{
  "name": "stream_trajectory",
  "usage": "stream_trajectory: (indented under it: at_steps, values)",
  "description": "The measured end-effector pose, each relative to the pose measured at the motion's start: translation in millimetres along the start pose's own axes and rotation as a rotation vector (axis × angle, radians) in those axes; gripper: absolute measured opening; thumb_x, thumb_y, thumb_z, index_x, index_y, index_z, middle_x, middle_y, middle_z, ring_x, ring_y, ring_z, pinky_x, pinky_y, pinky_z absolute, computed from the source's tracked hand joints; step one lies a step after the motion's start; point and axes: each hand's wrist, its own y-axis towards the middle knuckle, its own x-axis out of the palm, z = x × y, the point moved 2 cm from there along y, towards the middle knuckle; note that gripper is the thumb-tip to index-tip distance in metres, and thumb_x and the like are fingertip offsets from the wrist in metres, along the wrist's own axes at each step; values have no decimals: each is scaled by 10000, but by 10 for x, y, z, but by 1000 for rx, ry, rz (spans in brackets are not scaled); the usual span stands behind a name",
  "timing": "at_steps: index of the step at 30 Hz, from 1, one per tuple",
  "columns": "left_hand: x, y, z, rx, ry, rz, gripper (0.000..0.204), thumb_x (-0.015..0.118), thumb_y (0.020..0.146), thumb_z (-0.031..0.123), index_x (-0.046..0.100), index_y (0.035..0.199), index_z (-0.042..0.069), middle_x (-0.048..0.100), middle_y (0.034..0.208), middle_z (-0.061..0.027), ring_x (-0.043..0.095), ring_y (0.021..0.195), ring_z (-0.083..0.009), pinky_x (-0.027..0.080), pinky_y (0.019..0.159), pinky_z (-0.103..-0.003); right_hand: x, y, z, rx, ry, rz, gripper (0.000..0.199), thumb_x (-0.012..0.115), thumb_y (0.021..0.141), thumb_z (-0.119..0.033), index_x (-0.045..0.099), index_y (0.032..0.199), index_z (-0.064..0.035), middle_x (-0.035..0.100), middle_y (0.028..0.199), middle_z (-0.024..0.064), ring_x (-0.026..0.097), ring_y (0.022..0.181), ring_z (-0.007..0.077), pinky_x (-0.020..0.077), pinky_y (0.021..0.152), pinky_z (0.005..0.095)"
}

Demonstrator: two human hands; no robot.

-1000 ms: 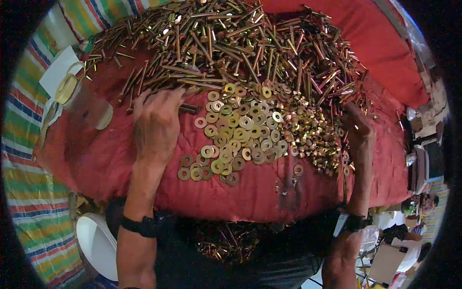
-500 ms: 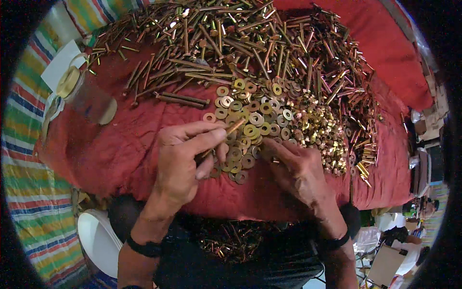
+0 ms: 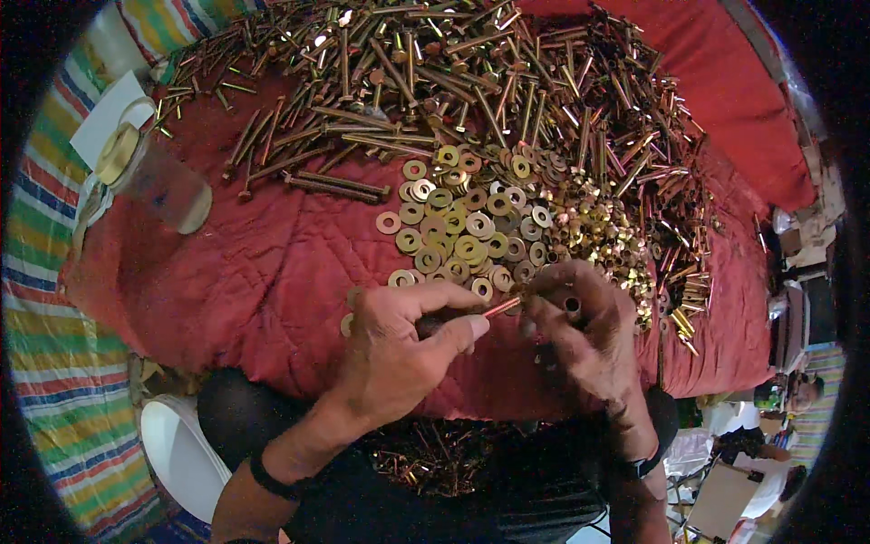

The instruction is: The person repeatedly picks up a brass-colored cylindrical fastener and a flat washer, then threads the washer onto the fastener by hand. The assembled units are placed into a growing pile on the red cloth. The person handles the fasteners and washers one at a time without using tools.

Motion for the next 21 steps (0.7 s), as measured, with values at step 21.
stream_trajectory:
  at_steps: [21]
  values:
    - [224, -92, 27, 79, -44, -81, 193, 772, 900, 71, 743, 1070, -14, 731, 787, -67, 690, 701, -131, 530, 626, -290, -48, 101, 66, -40, 1348, 14, 436, 390, 1122, -421, 604, 1096, -42, 652, 935, 117, 493, 629, 148, 433, 603, 263]
